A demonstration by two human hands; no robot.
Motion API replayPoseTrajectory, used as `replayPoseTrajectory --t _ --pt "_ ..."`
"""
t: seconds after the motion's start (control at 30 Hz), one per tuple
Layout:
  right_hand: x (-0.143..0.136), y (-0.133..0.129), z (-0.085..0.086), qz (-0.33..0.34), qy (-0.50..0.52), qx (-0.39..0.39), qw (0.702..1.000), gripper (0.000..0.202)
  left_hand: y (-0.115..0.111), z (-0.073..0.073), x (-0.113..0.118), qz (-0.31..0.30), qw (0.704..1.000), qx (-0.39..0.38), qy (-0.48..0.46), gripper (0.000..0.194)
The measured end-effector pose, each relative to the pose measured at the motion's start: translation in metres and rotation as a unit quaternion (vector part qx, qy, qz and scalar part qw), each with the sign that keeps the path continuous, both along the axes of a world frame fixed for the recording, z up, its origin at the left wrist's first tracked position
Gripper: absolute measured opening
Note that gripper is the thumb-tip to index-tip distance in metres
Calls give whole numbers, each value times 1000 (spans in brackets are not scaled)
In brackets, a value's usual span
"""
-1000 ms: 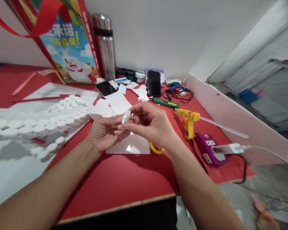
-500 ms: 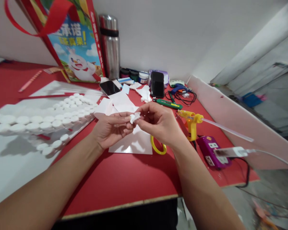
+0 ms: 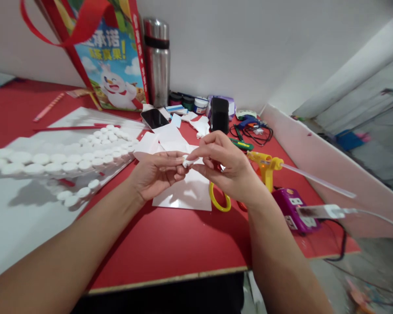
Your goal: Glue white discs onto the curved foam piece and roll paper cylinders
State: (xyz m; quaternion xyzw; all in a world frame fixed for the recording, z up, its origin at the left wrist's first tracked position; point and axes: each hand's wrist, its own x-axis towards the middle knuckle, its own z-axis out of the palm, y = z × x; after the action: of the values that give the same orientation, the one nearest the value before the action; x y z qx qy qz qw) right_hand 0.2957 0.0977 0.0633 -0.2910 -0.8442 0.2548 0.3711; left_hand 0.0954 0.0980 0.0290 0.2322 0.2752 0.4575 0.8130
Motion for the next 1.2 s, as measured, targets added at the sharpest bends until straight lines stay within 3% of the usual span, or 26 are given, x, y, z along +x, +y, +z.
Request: replayPoseTrajectory --t 0.13,0.3,0.5,0.7,0.87,1.07,1.2 --pt "0 2 -1 -22 -12 26 999 8 0 1 0 7 1000 9 14 15" --pt "-5 1 -3 -39 7 1 999 8 0 2 0 14 998 54 43 18" --pt "-8 1 -9 -109 54 -104 987 12 0 0 2 45 992 84 78 20" --pt "-9 3 -7 -81 129 -196 969 29 -1 1 2 40 993 80 77 20" --pt "-8 4 -4 -91 115 -233 961 17 -2 0 4 39 992 97 75 19" --pt "-11 4 -10 -139 60 -170 974 6 -2 -7 4 73 956 220 178 19" --pt "-14 4 -11 -126 105 -241 956 18 -2 -5 3 96 925 272 249 20"
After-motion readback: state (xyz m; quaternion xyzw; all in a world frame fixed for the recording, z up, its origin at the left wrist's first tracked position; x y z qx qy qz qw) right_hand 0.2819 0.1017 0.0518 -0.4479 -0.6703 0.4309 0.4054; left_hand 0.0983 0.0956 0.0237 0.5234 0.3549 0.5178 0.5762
